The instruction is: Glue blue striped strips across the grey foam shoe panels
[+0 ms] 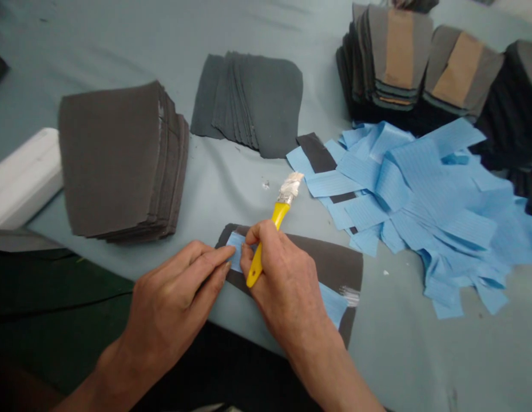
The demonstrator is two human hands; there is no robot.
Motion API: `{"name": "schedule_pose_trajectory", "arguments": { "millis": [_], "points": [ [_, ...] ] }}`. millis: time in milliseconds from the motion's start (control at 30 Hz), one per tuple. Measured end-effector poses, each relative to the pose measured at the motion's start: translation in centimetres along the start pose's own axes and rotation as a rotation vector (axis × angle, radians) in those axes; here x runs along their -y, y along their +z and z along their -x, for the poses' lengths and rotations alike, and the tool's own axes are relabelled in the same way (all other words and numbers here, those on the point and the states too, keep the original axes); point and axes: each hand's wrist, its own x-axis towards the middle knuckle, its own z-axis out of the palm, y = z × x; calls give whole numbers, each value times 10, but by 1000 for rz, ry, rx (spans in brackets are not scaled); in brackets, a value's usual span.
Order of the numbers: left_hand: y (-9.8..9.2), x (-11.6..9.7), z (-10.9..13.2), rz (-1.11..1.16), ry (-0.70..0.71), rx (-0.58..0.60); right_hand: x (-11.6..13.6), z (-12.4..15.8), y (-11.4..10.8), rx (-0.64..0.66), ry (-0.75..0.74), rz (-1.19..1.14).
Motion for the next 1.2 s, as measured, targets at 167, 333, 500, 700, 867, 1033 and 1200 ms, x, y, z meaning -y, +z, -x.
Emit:
{"name": "schedule_pose_trajectory", "arguments": {
  "millis": [167,333,500,700,867,1033,1200],
  "points": [
    [2,3,-6,-55,5,-8,-2,0,1,16,21,-21],
    [4,5,-7,-106,14,-25,0,1,1,38,52,-42],
    [7,8,-6,-142,59,-49,2,0,1,84,111,-83],
    [8,13,-5,-181,110,-95,8,-6,-2,181,149,-38],
    [12,16,-4,-197,98,-90,7,-7,-17,272,124,24],
    [11,15,-3,-198,65,-105,-11,9,-62,238,139,55],
    [11,16,-2,-216,40,-90,-41,34,-97,168,252,-34]
  ]
}}
